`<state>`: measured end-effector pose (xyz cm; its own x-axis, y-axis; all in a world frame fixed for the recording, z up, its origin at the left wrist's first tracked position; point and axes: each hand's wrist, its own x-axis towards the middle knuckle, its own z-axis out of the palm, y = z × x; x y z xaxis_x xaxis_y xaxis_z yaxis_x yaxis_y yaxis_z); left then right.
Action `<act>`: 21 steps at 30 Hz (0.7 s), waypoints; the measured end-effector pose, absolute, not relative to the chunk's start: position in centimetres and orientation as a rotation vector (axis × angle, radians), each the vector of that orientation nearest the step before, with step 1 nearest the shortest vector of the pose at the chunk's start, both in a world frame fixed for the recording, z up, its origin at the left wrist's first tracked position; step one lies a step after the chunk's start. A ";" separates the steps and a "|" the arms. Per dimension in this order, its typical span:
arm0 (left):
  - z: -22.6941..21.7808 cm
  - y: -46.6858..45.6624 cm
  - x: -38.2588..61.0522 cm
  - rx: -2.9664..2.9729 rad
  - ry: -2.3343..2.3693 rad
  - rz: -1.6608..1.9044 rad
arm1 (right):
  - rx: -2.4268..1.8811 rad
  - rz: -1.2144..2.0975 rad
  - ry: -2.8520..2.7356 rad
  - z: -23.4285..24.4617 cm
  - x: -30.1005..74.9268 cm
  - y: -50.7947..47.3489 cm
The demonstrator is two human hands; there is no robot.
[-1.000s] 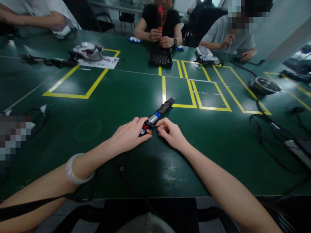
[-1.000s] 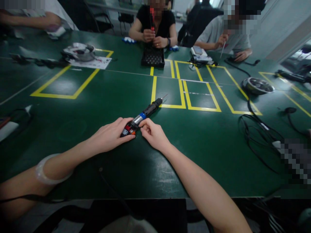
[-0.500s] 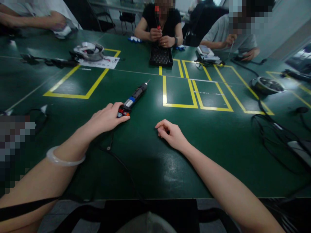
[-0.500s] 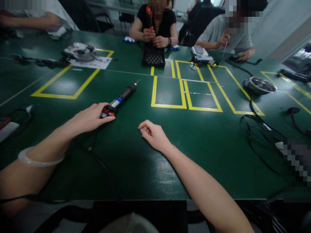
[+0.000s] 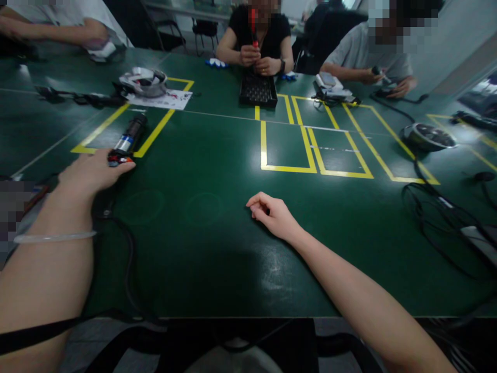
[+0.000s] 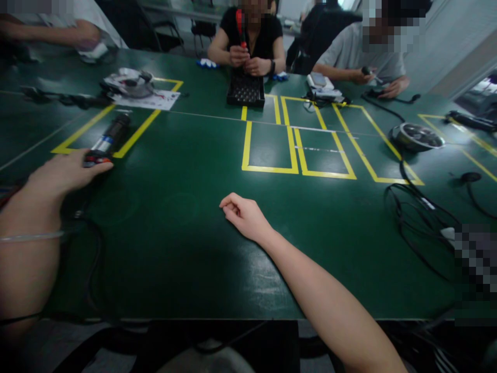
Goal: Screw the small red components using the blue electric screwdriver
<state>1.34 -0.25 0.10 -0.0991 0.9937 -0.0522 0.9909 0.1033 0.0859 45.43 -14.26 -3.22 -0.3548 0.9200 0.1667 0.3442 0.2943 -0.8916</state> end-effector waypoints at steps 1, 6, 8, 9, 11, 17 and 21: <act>0.5 -0.9 1.9 2.003 2.360 0.013 | -1.132 1.029 -1.860 -3.2 45.4 -14.3; 1.7 -3.1 5.3 2.169 2.496 0.150 | -1.137 1.031 -1.859 -3.1 45.4 -14.3; 1.8 -3.3 6.0 2.162 2.494 0.163 | -1.138 1.031 -1.858 -3.0 45.5 -14.3; 1.8 -3.3 6.2 2.158 2.495 0.153 | -1.138 1.031 -1.857 -3.0 45.5 -14.3; 1.8 -3.2 6.3 2.145 2.507 0.130 | -1.136 1.035 -1.854 -3.0 45.5 -14.4; 2.5 -3.2 7.2 2.116 2.524 0.281 | -1.133 1.059 -1.833 -2.9 45.4 -14.3; 3.1 -4.5 11.5 2.265 2.059 0.510 | -1.137 1.080 -1.813 -2.9 45.5 -14.3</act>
<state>11.50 -4.49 3.13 0.0656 0.9745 0.2146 0.9619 -0.1190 0.2461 45.48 -14.31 -2.92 -0.3454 0.9277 0.1416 0.3174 0.2575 -0.9127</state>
